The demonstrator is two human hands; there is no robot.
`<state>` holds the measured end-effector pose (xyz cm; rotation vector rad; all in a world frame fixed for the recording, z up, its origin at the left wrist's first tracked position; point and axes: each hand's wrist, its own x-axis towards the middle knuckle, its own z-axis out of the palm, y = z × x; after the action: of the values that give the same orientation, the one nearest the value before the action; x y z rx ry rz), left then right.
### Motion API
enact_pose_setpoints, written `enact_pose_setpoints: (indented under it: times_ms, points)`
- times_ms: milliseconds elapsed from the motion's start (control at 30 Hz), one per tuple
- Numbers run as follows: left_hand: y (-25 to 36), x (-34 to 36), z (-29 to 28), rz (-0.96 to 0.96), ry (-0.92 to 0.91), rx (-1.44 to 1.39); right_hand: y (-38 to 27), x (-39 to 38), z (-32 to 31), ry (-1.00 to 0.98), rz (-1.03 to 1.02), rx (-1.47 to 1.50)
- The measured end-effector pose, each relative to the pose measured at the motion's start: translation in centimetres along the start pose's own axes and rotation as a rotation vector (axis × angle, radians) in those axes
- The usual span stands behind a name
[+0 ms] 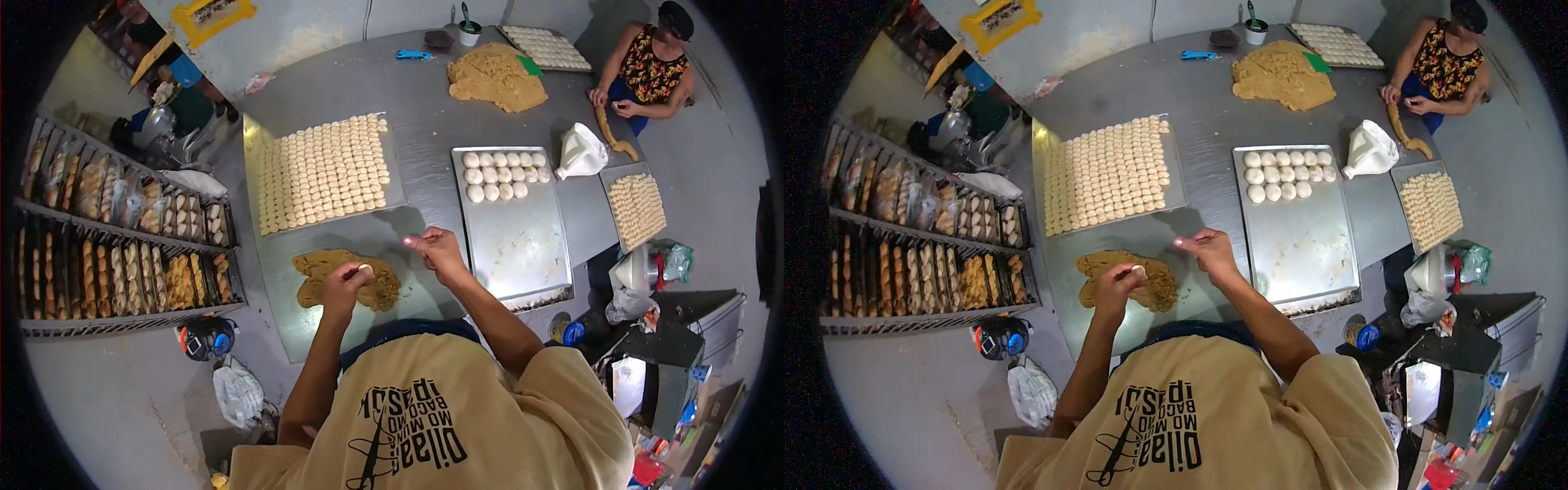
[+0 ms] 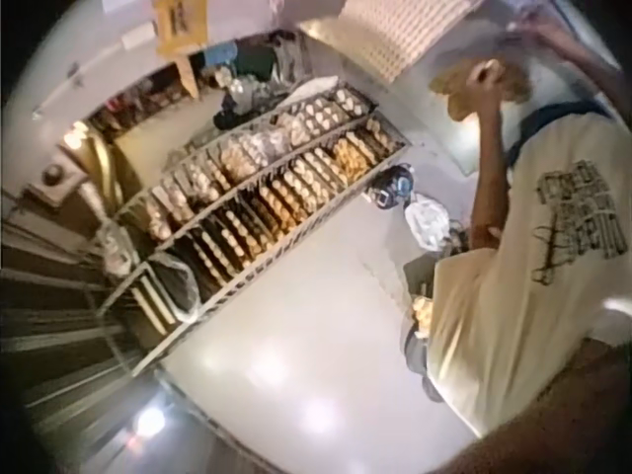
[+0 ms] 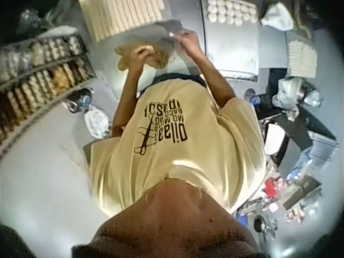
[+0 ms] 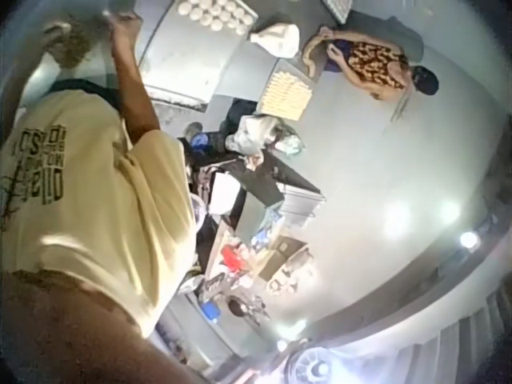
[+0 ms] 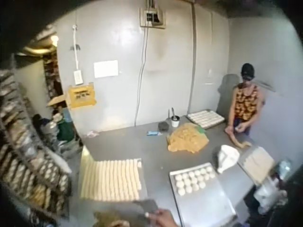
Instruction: The person wraps filling inside dough pieces by hand, places the shaped dough balls onto a metal tray, and carries the tray to load it onto a rack before continuing to shape dough.
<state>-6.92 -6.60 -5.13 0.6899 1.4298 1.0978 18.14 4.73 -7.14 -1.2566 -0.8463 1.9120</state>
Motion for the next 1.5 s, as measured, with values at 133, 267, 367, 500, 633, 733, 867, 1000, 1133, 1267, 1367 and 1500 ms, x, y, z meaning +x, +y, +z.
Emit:
enact_pose_setpoints:
  times_ms: [133,267,367,500,633,733,867,1000,1133,1267,1367,1500]
  points:
    - [1.9,-0.4,2.0,-0.054,-0.017,-0.136,-1.3,-1.4,-1.8,-0.142,0.14,0.195]
    - [1.9,0.4,2.0,-0.073,-0.005,-0.194,-0.4,-1.6,-4.7,-0.349,0.169,0.411]
    - [0.2,0.8,1.1,-0.122,0.069,-0.153,3.2,-0.6,-4.0,-0.175,0.269,0.543]
    - [-1.2,-0.1,0.1,-0.141,0.039,-0.165,7.5,0.5,-1.3,-0.283,0.105,-0.337]
    - [-1.2,-0.8,0.0,-0.144,0.045,-0.156,8.5,1.7,1.1,-0.174,-0.567,-0.871]
    - [-0.7,-0.9,0.1,-0.141,0.025,-0.15,10.4,3.3,1.0,-0.196,-0.726,-1.148]
    - [-1.5,-1.5,-1.2,-0.141,0.034,-0.153,11.2,2.3,1.2,-0.242,-0.762,-1.293]
    - [-2.0,-1.5,-1.9,-0.143,0.031,-0.167,8.6,1.4,-0.4,-0.393,-0.2,-0.961]
    - [-2.3,-0.6,-1.5,-0.104,-0.01,-0.181,5.7,-1.3,-1.8,-0.322,0.289,0.242]
    - [-2.1,-0.1,0.2,-0.122,-0.065,-0.191,4.0,-2.5,-2.0,-0.279,0.178,0.437]
    - [-1.8,0.0,1.9,-0.145,-0.109,-0.174,2.4,-2.9,-1.1,-0.125,0.147,0.372]
    - [-1.3,0.4,2.7,-0.135,-0.163,-0.159,-0.1,-4.4,0.6,0.068,0.125,0.27]
